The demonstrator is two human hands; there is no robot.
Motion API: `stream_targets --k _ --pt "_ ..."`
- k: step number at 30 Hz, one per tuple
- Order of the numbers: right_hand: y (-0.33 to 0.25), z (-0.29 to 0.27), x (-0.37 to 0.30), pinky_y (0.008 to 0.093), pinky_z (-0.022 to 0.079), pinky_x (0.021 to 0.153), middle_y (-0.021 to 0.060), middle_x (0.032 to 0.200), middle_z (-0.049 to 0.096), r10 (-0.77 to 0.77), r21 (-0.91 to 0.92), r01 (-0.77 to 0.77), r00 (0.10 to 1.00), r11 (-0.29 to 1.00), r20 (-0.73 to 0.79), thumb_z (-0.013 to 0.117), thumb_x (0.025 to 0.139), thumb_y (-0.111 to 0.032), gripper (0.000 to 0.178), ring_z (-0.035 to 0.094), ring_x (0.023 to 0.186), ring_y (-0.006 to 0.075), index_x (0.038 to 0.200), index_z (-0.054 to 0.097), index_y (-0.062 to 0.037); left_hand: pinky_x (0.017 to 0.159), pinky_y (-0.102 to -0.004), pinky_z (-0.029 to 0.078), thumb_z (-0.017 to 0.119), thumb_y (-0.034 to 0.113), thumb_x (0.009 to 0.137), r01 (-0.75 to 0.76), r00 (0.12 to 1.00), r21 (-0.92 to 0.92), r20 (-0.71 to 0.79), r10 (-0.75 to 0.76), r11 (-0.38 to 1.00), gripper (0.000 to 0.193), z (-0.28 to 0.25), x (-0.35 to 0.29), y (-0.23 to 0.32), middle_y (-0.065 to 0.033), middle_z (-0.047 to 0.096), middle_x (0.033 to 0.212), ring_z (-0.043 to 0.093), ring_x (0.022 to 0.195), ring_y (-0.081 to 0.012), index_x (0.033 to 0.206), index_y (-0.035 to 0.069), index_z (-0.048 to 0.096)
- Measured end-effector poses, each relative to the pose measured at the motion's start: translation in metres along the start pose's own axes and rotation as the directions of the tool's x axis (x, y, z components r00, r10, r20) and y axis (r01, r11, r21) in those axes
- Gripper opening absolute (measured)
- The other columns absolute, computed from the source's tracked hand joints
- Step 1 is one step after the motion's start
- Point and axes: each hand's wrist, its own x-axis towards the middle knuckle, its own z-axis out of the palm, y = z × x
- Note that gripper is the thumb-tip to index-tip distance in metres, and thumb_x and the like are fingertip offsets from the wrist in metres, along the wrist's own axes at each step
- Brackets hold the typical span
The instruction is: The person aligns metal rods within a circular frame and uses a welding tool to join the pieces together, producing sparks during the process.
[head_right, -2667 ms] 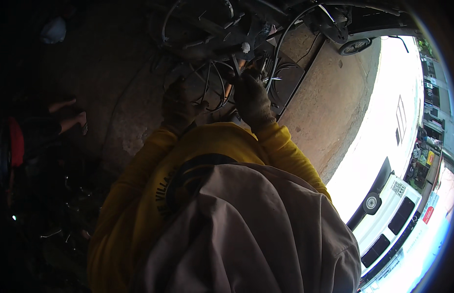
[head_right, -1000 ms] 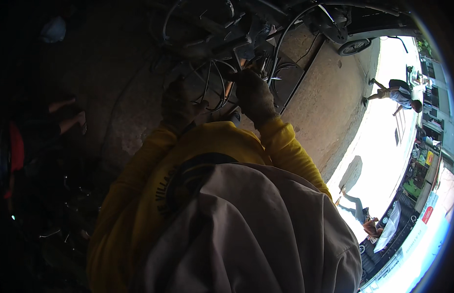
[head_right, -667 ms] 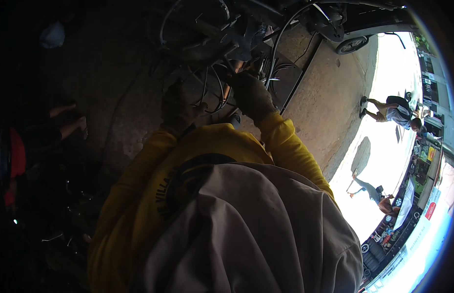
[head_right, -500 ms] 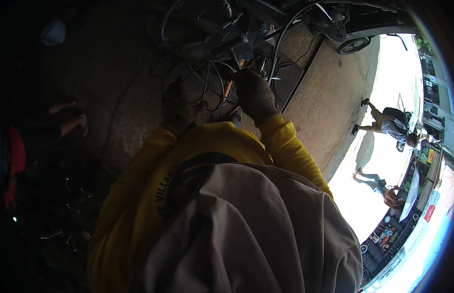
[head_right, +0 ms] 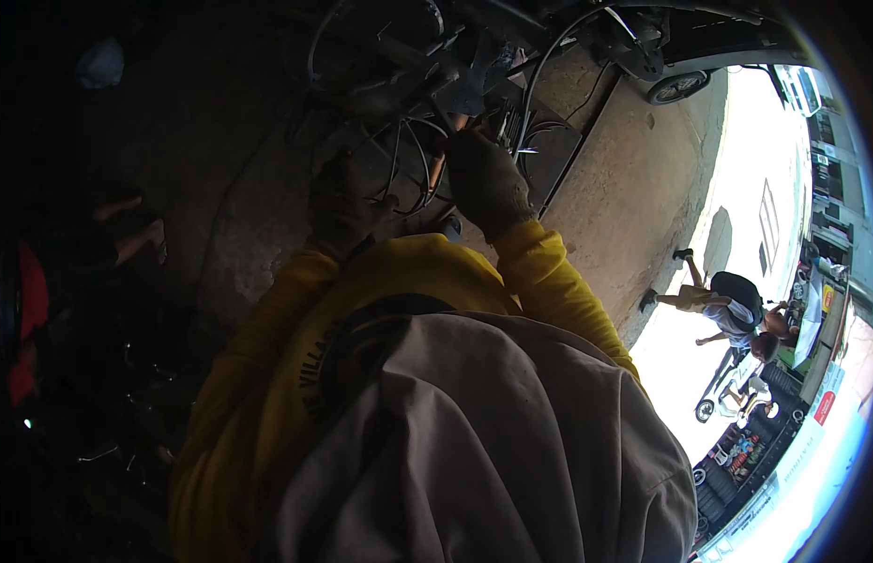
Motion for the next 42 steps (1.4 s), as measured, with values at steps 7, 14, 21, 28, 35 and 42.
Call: stream_targets --k 7,14,21,28,35,42 --pt "-0.006 0.001 -0.005 0.0362 0.057 0.077 0.0128 0.102 0.066 0.068 -0.001 -0.068 0.997 0.998 0.044 0.059 0.092 -0.004 0.022 0.069 0.091 0.0306 0.112 0.066 -0.004 0.103 -0.0461 0.046 0.086 0.048 0.063 0.013 1.0 -0.027 0.021 -0.013 1.0 0.108 -0.004 0.0 0.003 -0.023 0.056 0.131 0.056 0.121 -0.0373 0.144 -0.004 0.039" --pt "-0.021 -0.006 -0.005 0.0371 0.057 0.077 0.0139 0.102 0.066 0.093 -0.022 -0.093 0.995 0.995 0.017 0.056 0.088 -0.001 0.022 0.069 0.09 0.0322 0.108 0.065 -0.0031 0.102 -0.0466 0.047 0.086 0.05 0.063 -0.002 1.0 -0.018 0.005 0.002 1.0 0.111 -0.004 0.001 0.001 -0.0233 0.055 0.132 0.056 0.121 -0.038 0.147 -0.003 0.036" --pt "-0.017 -0.009 0.0 0.0381 0.057 0.077 0.0144 0.102 0.065 0.126 0.039 -0.13 0.989 0.991 0.08 0.055 0.089 -0.001 0.022 0.068 0.093 0.0332 0.109 0.065 -0.0026 0.1 -0.0478 0.047 0.085 0.051 0.065 -0.01 1.0 -0.041 -0.004 0.01 0.999 0.109 -0.006 0.001 0.003 -0.0231 0.055 0.132 0.057 0.119 -0.0385 0.147 -0.002 0.037" --pt "-0.014 -0.011 0.005 0.0394 0.058 0.078 0.0151 0.106 0.067 -0.034 -0.041 0.036 0.998 0.999 0.053 0.059 0.093 -0.006 0.02 0.069 0.096 0.0329 0.112 0.064 -0.001 0.099 -0.0483 0.048 0.084 0.051 0.066 0.017 1.0 0.005 -0.01 -0.017 1.0 0.107 -0.006 0.0 0.005 -0.0232 0.056 0.132 0.057 0.118 -0.0386 0.146 -0.002 0.037" --pt "-0.032 -0.003 -0.001 0.0415 0.058 0.067 0.0163 0.099 0.07 0.024 0.0 -0.024 0.994 1.0 -0.107 0.061 0.095 -0.01 0.02 0.071 0.08 0.0343 0.114 0.064 -0.0043 0.101 -0.0468 0.047 0.085 0.05 0.066 0.013 1.0 0.053 -0.016 -0.013 0.998 0.107 -0.01 -0.001 0.007 -0.0228 0.056 0.132 0.058 0.119 -0.0374 0.146 -0.002 0.037" --pt "-0.011 0.017 -0.009 0.0445 0.054 0.059 0.0113 0.088 0.067 0.038 -0.039 -0.042 0.992 0.998 -0.119 0.061 0.094 -0.016 0.022 0.068 0.074 0.0343 0.114 0.062 -0.0106 0.106 -0.0457 0.043 0.086 0.052 0.064 -0.006 1.0 0.009 -0.015 0.006 1.0 0.111 -0.017 0.007 0.009 -0.0216 0.054 0.135 0.054 0.124 -0.0362 0.147 -0.002 0.036"
